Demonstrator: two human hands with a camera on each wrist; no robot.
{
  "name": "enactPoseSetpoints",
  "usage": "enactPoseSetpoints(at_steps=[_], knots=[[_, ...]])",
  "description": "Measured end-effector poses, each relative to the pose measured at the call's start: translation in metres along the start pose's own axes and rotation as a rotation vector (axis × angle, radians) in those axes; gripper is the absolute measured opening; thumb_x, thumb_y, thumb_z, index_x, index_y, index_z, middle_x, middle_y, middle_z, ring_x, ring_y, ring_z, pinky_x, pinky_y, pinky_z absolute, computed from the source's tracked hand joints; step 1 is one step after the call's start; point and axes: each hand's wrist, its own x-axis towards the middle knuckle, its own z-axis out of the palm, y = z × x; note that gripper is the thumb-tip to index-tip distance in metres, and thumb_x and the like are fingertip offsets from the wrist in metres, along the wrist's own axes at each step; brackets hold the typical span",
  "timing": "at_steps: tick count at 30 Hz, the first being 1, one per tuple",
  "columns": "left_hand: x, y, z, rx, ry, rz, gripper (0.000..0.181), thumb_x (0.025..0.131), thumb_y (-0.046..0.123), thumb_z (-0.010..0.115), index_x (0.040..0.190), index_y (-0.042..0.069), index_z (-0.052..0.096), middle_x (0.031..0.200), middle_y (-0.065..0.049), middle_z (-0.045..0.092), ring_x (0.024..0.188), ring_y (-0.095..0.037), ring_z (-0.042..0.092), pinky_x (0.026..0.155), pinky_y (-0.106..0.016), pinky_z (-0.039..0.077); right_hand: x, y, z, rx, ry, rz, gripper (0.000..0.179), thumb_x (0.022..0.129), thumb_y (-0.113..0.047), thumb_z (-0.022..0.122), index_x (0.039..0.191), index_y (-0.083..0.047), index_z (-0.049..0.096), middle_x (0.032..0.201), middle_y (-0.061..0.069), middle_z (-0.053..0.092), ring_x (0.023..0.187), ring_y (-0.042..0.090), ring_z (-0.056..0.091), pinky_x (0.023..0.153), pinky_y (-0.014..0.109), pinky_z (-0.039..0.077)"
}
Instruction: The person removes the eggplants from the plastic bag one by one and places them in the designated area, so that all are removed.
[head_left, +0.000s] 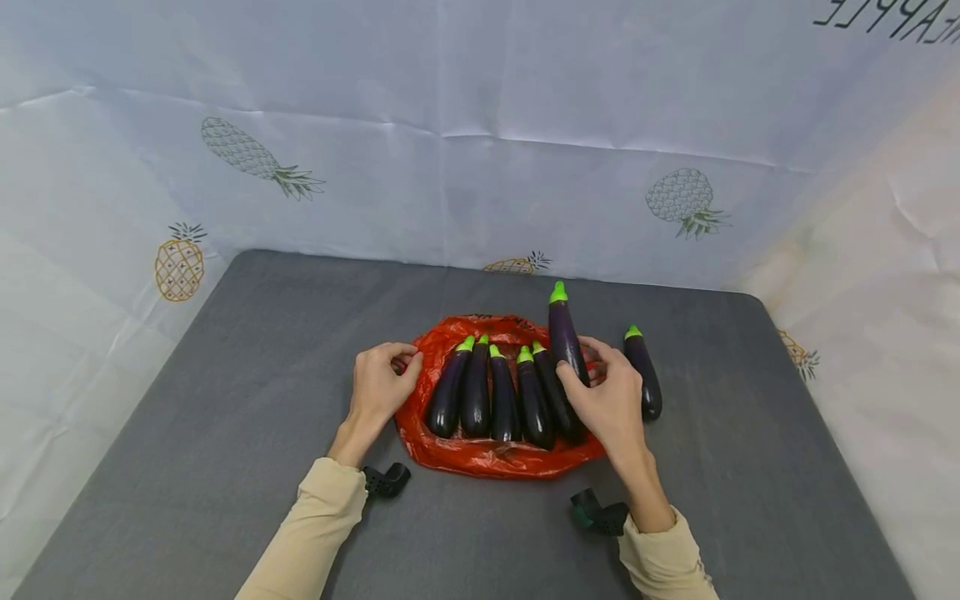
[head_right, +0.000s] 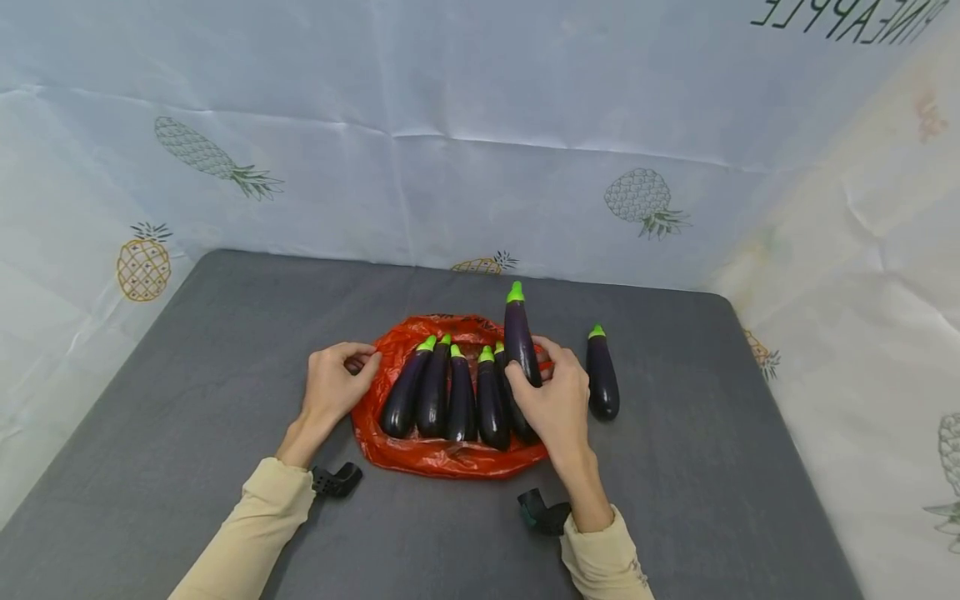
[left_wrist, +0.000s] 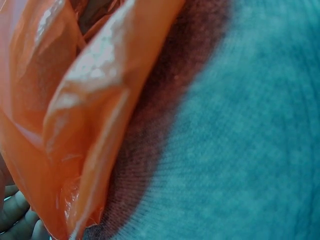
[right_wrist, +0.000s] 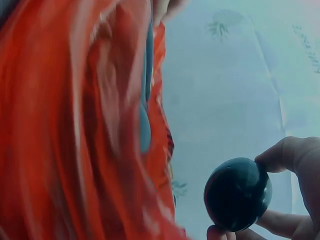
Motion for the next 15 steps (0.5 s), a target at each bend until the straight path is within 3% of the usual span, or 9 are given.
enactPoseSetpoints(at_steps=[7, 15], knots=[[0.0, 0.0, 0.001, -0.001, -0.004, 0.003, 0.01, 0.086, 0.007, 0.075, 0.086, -0.003, 0.078, 0.075, -0.016, 0.074, 0.062, -0.025, 0.068, 0.063, -0.043, 0.06, 0.006, 0.014, -0.013, -0.032, 0.051, -0.002, 0.041, 0.089, -0.02, 0.071, 0.127, -0.007, 0.07, 0.102, 0.018, 0.069, 0.08, 0.026, 0.063, 0.071, 0.023, 0.047], [-0.001, 0.0, 0.0, 0.004, -0.005, -0.001, 0.01, 0.086, 0.007, 0.076, 0.085, -0.003, 0.078, 0.074, -0.015, 0.074, 0.062, -0.024, 0.068, 0.064, -0.043, 0.06, 0.01, 0.03, -0.022, -0.1, 0.086, 0.033, 0.044, 0.09, -0.023, 0.069, 0.13, -0.004, 0.068, 0.105, 0.022, 0.069, 0.084, 0.032, 0.064, 0.073, 0.035, 0.047]])
